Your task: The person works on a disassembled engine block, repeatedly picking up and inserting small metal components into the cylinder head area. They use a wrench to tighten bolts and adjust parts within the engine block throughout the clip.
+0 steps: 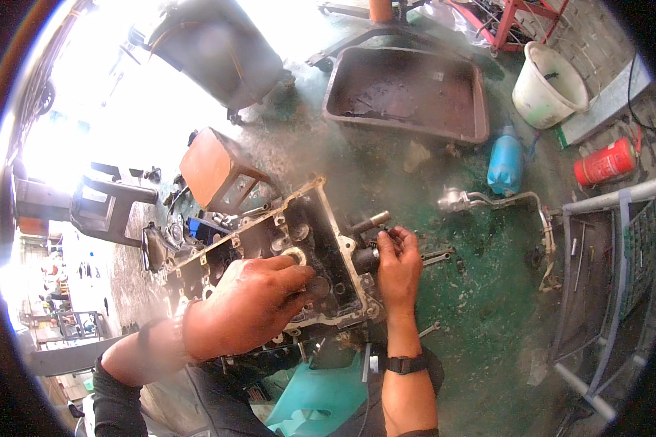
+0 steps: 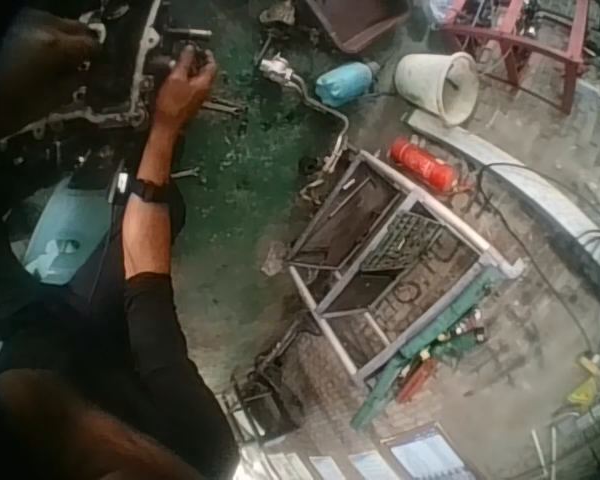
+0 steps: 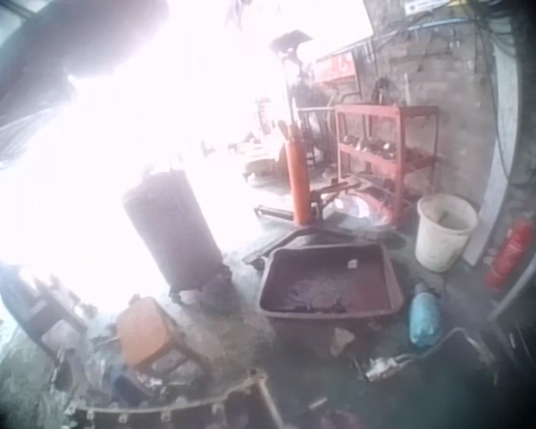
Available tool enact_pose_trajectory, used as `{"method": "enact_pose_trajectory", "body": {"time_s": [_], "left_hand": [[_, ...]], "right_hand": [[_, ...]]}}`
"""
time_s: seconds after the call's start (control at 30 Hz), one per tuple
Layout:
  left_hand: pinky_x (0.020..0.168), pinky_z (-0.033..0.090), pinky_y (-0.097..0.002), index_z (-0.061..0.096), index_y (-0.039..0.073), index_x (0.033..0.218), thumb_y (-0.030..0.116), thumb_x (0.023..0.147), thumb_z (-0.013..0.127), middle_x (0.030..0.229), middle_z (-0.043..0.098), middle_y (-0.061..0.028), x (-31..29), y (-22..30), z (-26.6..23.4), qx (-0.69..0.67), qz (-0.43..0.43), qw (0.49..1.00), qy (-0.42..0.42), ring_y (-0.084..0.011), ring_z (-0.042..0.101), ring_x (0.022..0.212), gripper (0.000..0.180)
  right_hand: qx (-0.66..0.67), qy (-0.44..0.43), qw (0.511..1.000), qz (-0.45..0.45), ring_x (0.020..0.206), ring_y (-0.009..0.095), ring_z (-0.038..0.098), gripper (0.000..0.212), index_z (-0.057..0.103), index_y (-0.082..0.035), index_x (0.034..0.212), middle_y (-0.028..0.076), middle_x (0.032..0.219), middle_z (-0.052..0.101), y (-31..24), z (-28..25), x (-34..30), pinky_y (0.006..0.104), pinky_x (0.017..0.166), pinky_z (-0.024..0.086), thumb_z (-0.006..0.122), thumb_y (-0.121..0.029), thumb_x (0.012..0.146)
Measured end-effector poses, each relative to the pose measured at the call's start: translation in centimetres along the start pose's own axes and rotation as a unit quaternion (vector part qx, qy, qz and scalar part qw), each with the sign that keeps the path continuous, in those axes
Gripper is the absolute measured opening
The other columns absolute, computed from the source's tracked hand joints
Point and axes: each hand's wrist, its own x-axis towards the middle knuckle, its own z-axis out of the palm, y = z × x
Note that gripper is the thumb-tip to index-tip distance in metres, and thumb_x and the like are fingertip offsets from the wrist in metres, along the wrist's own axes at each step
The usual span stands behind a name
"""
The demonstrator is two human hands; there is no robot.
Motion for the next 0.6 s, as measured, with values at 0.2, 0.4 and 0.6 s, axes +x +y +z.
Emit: {"method": "enact_pose_trajectory", "body": {"time_s": [0.2, 0.4, 0.6], "left_hand": [[0.065, 0.053, -0.0451, 0.062, 0.003, 0.091, 0.01, 0.083, 0.066, 0.083, 0.061, -0.0146, 0.7, -0.2, 0.7, 0.023, 0.033, 0.998, -0.038, -0.036, 0.065, 0.079, 0.011], [0.066, 0.053, -0.046, 0.062, 0.004, 0.085, 0.011, 0.081, 0.067, 0.083, 0.061, -0.0147, 2.3, -0.1, 2.0, 0.067, 0.037, 0.996, -0.052, -0.0368, 0.064, 0.077, 0.01], [0.071, 0.053, -0.0461, 0.067, 0.004, 0.087, 0.021, 0.086, 0.066, 0.088, 0.065, -0.0151, 3.7, 0.5, 3.7, 0.115, -0.009, 0.988, -0.101, -0.0348, 0.067, 0.081, 0.017]], "right_hand": [[-0.005, 0.006, 1.0, -0.009, 0.094, 0.018, 0.064, 0.035, 0.057, 0.006, 0.119, 0.013, 0.104, 0.067, -0.3, 0.3, -0.1, 0.0301, 0.084, 0.052, 0.068, -0.016, 0.095], [-0.006, 0.011, 1.0, -0.007, 0.092, 0.017, 0.064, 0.037, 0.058, 0.006, 0.12, 0.012, 0.103, 0.067, -1.4, 0.3, -0.6, 0.0292, 0.081, 0.052, 0.069, -0.017, 0.094], [0.006, 0.006, 1.0, 0.018, 0.1, 0.016, 0.061, 0.032, 0.058, 0.003, 0.119, 0.01, 0.11, 0.065, -1.8, -0.2, -0.6, 0.0285, 0.087, 0.049, 0.068, -0.014, 0.094]]}}
